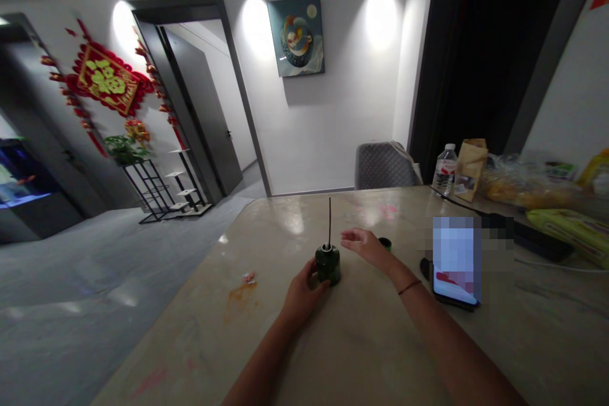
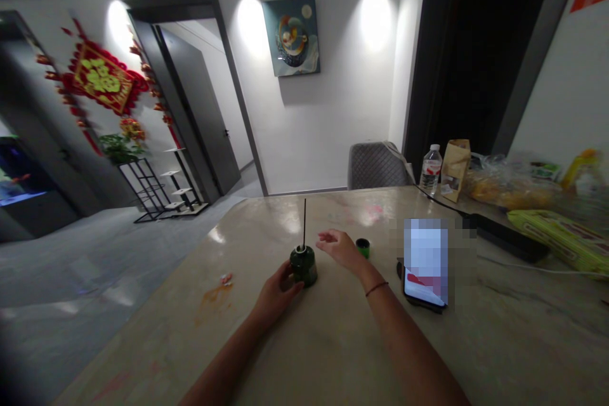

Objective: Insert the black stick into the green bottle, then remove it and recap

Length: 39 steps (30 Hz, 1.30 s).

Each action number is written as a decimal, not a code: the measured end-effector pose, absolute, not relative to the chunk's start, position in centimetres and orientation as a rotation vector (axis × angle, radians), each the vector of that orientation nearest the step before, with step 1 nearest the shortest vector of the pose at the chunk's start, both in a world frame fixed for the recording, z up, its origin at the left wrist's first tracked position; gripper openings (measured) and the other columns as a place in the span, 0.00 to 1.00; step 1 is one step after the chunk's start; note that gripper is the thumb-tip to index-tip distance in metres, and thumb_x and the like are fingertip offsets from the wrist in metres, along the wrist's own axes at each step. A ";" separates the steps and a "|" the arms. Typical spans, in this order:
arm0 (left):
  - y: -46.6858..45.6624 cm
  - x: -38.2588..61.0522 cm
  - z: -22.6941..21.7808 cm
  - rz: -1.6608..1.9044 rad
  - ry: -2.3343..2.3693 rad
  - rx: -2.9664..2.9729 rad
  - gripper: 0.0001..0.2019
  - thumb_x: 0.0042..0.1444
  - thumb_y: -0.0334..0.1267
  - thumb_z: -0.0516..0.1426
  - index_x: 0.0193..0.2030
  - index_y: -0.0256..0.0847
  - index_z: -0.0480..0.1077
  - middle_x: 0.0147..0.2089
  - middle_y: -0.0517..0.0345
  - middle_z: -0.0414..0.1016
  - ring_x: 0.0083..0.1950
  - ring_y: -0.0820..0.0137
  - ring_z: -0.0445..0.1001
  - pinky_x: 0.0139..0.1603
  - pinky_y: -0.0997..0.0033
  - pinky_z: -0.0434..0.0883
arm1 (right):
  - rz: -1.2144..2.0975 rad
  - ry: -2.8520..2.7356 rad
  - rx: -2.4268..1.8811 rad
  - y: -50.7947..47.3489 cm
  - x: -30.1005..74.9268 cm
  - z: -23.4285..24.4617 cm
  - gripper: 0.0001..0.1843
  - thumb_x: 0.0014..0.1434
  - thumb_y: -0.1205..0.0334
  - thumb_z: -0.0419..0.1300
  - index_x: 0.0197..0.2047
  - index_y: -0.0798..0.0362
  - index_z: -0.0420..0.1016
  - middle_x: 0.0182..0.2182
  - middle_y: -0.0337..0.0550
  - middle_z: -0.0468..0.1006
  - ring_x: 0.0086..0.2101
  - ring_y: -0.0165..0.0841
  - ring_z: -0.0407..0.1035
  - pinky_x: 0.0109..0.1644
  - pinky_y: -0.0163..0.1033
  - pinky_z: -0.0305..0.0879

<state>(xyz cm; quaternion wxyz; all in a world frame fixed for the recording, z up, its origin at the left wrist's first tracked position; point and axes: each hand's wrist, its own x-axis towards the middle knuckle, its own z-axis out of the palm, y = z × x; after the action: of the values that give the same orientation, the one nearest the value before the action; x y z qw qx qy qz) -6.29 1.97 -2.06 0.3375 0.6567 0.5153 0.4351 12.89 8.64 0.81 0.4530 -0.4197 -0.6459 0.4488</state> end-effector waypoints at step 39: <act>3.3 -8.9 -3.5 1.593 1.605 1.174 0.15 0.33 0.25 0.47 0.27 0.38 0.70 0.33 0.53 0.76 0.40 0.64 0.73 0.43 0.66 0.67 | 1.502 -1.526 -0.862 10.7 10.6 -3.6 0.33 0.26 0.67 0.71 0.39 0.53 0.64 0.41 0.45 0.74 0.43 0.39 0.69 0.50 0.45 0.63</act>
<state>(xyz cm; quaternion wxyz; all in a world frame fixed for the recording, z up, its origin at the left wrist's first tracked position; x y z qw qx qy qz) -8.93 3.27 -3.50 0.2925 0.4406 0.6023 0.5979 10.56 10.71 -3.62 0.4046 -0.3413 -0.6046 0.5952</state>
